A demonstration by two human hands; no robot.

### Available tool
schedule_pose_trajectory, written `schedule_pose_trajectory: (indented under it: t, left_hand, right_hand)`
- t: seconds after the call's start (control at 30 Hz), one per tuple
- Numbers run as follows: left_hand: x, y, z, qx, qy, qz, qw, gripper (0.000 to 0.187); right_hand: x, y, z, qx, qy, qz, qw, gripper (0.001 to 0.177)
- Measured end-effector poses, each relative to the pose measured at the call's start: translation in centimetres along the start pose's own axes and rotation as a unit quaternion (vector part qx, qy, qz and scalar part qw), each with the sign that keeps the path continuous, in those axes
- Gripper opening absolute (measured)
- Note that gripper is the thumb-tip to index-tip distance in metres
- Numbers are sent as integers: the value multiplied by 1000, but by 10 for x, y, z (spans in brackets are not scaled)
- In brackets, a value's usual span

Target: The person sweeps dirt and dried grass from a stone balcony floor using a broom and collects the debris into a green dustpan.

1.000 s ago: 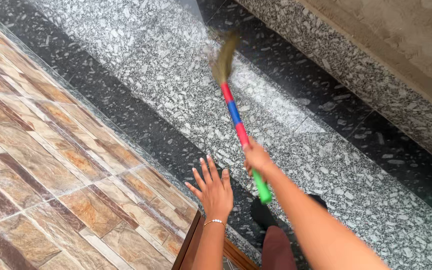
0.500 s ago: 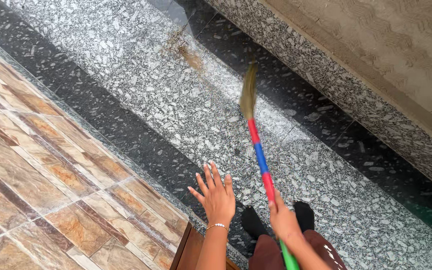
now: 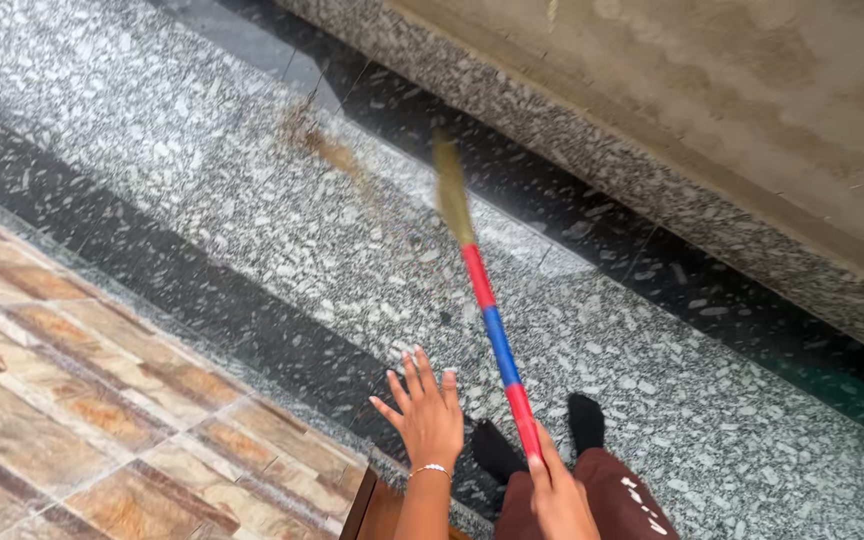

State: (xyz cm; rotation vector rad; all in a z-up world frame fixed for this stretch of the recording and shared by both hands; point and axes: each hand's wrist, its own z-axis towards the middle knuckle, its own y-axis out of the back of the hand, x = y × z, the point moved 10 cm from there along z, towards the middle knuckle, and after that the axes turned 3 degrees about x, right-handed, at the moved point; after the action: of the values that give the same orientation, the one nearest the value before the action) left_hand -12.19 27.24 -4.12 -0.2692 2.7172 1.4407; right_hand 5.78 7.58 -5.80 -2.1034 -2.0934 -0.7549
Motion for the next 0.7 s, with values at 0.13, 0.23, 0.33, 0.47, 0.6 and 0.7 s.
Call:
schedule_pose_trajectory:
  t: [0.13,0.23,0.33,0.47,0.6,0.7]
  left_hand:
    - [-71,-3,-6,5,-74,9,997,69]
    - [-115,-2,-12,-9,-129,-14,992,67]
    - [-137,-6,-11,-2,-130,-31,991,66]
    - [-119,-16,1,24,-35,-99,994,68]
    - [-77,-11,15,23,36,-106,993,70]
    - [-43,8,28,-10,81,-89,993,70]
  right_hand:
    - [-64,26,11,-106,-91,24,990,58]
    - [-101,44,23,-126,-146,14,981,60]
    - [-110,31,49,-82,-176,-8,981,62]
    - [-29,-13,99,-20,-29,-168,985,69]
    - [98,-39,143,88,141,-150,975,64]
    - [182,-26,172,102,203,-208,951,57]
